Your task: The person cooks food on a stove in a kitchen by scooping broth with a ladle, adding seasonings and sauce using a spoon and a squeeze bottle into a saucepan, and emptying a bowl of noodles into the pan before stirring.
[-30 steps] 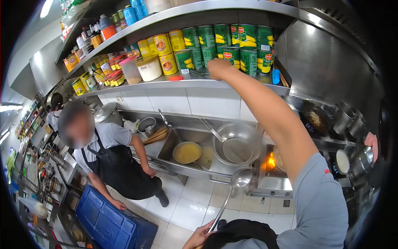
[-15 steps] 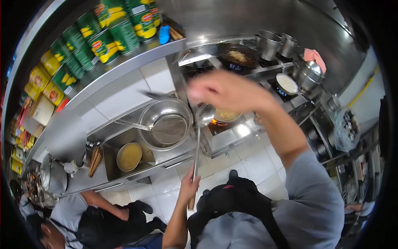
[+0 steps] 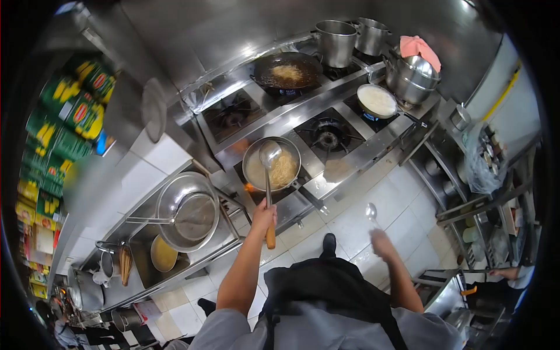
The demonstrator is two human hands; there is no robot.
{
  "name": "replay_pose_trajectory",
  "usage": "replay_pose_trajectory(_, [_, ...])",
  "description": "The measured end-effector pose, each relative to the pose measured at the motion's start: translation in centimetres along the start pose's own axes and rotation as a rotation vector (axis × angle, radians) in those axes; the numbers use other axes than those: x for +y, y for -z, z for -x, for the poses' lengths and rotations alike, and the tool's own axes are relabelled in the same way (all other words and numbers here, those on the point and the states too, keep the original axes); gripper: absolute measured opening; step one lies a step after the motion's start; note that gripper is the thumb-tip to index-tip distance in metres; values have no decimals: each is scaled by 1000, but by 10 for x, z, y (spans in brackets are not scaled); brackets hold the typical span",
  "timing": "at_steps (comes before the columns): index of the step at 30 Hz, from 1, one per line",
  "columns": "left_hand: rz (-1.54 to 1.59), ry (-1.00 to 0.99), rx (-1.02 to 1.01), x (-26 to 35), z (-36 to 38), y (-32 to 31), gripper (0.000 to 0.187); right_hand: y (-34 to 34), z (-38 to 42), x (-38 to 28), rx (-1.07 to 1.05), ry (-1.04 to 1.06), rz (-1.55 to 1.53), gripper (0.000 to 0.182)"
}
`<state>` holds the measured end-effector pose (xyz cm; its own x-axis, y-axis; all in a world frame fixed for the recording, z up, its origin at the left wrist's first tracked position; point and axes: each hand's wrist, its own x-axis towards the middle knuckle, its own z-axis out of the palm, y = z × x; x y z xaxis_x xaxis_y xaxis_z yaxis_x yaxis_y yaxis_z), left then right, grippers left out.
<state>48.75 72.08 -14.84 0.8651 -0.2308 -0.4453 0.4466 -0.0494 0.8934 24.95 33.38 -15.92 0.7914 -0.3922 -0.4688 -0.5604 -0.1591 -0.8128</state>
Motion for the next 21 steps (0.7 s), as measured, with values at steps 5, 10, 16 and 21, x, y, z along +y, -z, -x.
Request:
replay_pose_trajectory(5, [-35,64,100,23,61,-18,57,-116,-91,-59,148,666,258,44])
replay_pose_trajectory(10, [-586,-50,266,-7,62,-8,63,-193,-170,-67,-257,800,542,35])
replay_pose_trajectory(16, [-428,48,359,14,68,-62,66,-205,-129,-84,-329,743,256,23])
replay_pose_trajectory(21, [-276,136,255,24,100,-54,65,-209,-123,-86,-347,711,232,24])
